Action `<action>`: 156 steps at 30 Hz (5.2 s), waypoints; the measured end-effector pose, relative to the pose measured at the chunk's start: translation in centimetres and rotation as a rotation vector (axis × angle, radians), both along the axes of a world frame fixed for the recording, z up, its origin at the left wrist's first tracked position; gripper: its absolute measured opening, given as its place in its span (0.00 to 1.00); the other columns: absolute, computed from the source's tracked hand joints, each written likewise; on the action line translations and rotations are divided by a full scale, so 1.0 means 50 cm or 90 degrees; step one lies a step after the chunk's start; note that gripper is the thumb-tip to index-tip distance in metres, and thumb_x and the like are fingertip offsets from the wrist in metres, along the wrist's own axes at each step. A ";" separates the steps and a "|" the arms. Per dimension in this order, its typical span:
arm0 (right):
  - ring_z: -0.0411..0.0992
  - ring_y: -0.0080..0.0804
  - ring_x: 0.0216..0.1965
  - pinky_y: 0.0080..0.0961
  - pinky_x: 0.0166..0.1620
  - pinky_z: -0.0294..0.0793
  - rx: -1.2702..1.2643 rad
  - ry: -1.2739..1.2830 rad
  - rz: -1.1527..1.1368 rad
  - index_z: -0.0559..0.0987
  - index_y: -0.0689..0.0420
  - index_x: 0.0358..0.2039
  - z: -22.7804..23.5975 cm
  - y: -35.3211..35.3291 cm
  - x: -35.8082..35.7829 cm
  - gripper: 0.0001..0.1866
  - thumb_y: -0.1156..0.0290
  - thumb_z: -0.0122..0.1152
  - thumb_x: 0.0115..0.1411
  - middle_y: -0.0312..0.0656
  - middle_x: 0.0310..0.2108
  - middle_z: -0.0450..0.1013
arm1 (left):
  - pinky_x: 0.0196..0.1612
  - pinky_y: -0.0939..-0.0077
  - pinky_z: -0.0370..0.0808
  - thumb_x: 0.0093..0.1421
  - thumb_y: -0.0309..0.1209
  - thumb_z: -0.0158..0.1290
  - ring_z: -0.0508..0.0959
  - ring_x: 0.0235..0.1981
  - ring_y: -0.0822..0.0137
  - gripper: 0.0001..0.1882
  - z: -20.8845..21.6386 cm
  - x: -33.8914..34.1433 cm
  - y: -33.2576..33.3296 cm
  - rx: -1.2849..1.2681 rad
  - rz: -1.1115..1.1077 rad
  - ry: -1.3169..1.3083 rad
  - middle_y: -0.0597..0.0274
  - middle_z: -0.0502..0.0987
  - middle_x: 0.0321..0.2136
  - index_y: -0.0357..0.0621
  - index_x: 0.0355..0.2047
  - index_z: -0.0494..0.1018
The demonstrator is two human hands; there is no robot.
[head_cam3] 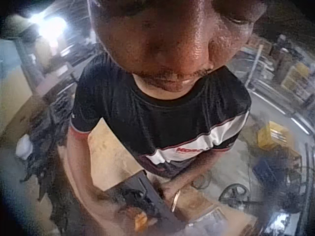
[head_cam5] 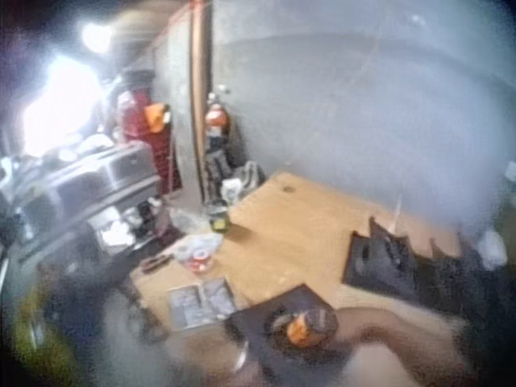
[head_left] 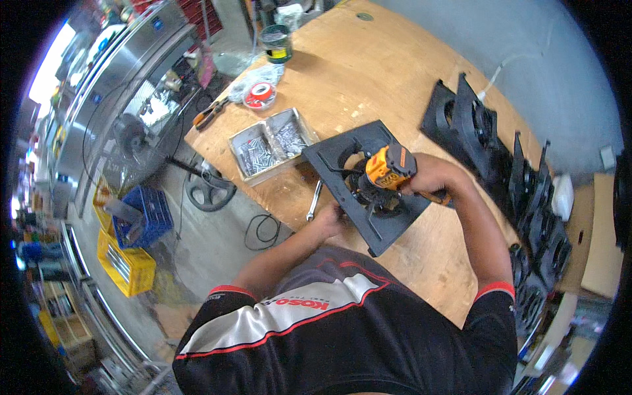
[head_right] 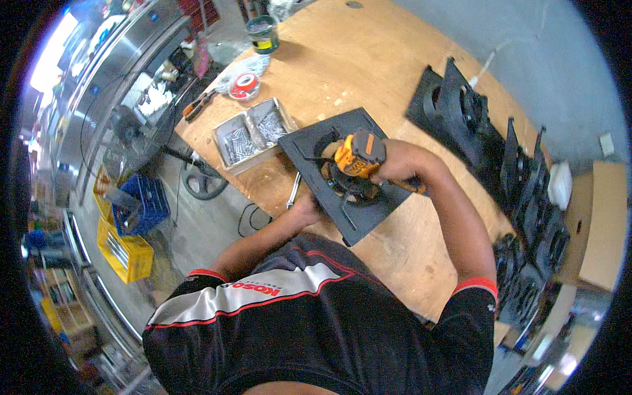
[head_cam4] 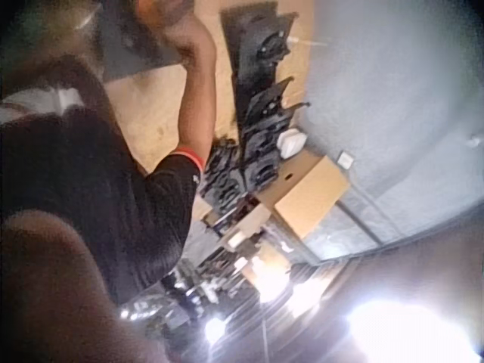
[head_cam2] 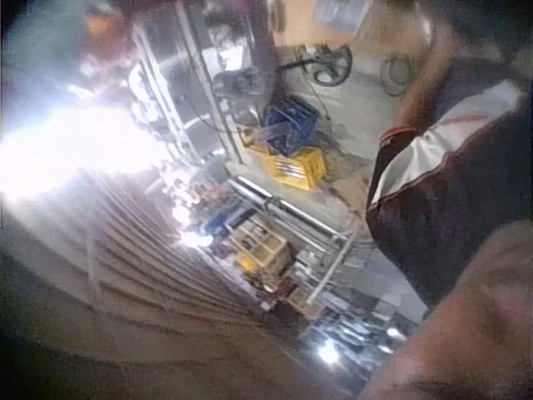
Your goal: The person assembles black plastic fan housings on a wooden workbench. They place circular fan components into square housings, insert screws, and tighten them using a cordless drill and a wrench. The person repeats this process for multiple units, moving completed assemblies aside.
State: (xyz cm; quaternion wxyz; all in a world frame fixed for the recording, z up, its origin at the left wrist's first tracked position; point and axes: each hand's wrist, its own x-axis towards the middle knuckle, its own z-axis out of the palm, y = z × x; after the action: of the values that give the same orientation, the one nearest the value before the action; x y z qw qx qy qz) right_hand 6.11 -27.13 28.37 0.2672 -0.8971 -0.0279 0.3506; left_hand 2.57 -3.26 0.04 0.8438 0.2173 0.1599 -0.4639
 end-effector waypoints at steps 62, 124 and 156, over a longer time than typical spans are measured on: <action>0.80 0.49 0.35 0.38 0.40 0.77 -0.114 -0.038 0.186 0.82 0.60 0.37 0.055 0.082 0.045 0.22 0.65 0.74 0.41 0.52 0.33 0.81 | 0.57 0.69 0.68 0.72 0.46 0.44 0.74 0.50 0.65 0.26 0.237 0.011 0.032 0.460 -0.013 -0.268 0.58 0.77 0.49 0.35 0.55 0.71; 0.75 0.50 0.47 0.42 0.46 0.76 -0.427 -0.338 -0.666 0.71 0.55 0.60 -0.377 -0.062 -0.684 0.39 0.64 0.74 0.46 0.48 0.49 0.73 | 0.43 0.51 0.74 0.54 0.18 0.47 0.77 0.39 0.40 0.13 0.202 0.161 0.176 0.766 -0.073 -1.217 0.43 0.77 0.36 0.37 0.39 0.76; 0.78 0.54 0.39 0.48 0.43 0.77 -0.018 -0.271 -0.333 0.80 0.58 0.39 -0.362 0.355 -0.098 0.22 0.51 0.62 0.56 0.54 0.36 0.79 | 0.42 0.48 0.78 0.55 0.41 0.60 0.80 0.41 0.40 0.20 0.612 0.246 -0.148 0.465 -0.852 -1.553 0.44 0.80 0.43 0.44 0.45 0.77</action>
State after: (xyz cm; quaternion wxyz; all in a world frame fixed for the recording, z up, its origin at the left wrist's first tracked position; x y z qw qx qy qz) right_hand 1.22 -9.37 10.26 0.3237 -0.9307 0.1529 0.0756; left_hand 14.84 -10.64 30.63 -0.0230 0.7046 -0.6718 -0.2274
